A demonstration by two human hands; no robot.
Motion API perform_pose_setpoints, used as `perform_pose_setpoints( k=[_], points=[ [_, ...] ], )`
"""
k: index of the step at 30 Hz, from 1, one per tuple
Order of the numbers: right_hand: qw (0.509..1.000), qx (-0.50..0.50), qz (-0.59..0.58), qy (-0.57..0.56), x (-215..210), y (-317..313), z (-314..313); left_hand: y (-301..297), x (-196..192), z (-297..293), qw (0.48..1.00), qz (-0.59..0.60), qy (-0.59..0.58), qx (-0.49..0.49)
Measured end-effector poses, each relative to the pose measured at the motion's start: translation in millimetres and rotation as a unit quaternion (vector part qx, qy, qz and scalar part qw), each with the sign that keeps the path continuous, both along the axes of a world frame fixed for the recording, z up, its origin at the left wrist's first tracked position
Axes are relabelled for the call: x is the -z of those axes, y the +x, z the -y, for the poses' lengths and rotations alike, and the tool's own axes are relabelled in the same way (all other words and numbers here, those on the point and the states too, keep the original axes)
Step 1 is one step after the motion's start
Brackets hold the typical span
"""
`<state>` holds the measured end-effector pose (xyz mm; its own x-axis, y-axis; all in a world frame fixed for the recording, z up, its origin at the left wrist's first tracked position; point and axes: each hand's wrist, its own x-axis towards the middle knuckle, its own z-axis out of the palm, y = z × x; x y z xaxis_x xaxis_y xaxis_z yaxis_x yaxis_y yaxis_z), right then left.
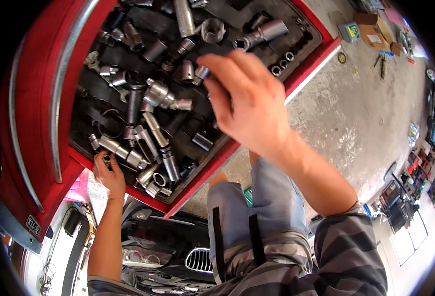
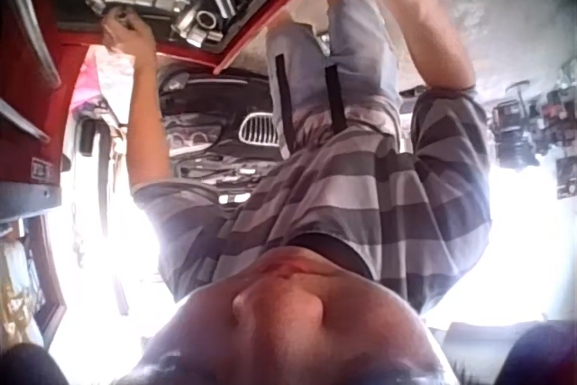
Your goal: The person selects sockets and a ratchet from a tool chest, then uses them to remove bolts from the front of a car's engine bay. They remove a plastic cover and a metal brace, placing the removed parts and bolts on a tray on the floor.
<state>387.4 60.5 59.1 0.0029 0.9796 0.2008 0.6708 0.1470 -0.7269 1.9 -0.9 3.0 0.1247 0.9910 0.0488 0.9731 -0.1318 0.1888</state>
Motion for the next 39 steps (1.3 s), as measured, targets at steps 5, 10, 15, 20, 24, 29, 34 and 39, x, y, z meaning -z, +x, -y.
perform_pose_setpoints(
  k=[5, 10, 15, 20, 24, 29, 34, 39],
  points=[
    [0.815, 0.009, -0.513, -0.270, 2.9, -70.3, -5.2, 4.6, -2.0, -2.8, 1.000, -0.007, 0.006, 0.009],
    [0.576, 0.118, -0.722, -0.364, -35.1, -169.2, -75.8, 8.3, -3.3, -2.8, 1.000, 0.026, -0.013, -0.004],
    [0.607, 0.198, -0.707, -0.302, -107.2, -191.8, -104.4, 10.3, -11.2, 5.4, 0.999, 0.045, 0.021, -0.022],
    [0.568, 0.143, -0.764, -0.270, -148.8, -193.5, -121.5, 43.0, -41.6, 32.9, 0.954, 0.223, 0.083, -0.184],
    [0.536, 0.098, -0.783, -0.299, -126.5, -199.1, -105.6, 51.4, -98.1, 100.8, 0.896, 0.319, 0.090, -0.295],
    [0.656, 0.186, -0.643, -0.348, -123.8, -143.5, -67.4, 73.5, -150.9, 166.6, 0.804, 0.440, 0.108, -0.386],
    [0.696, 0.166, -0.589, -0.377, -108.6, -74.4, 15.4, 51.8, -198.2, 218.6, 0.643, 0.582, 0.031, -0.498],
    [0.721, 0.165, -0.557, -0.378, -120.5, -18.4, 88.3, 51.6, -225.7, 218.8, 0.665, 0.596, 0.000, -0.450]
  ],
)
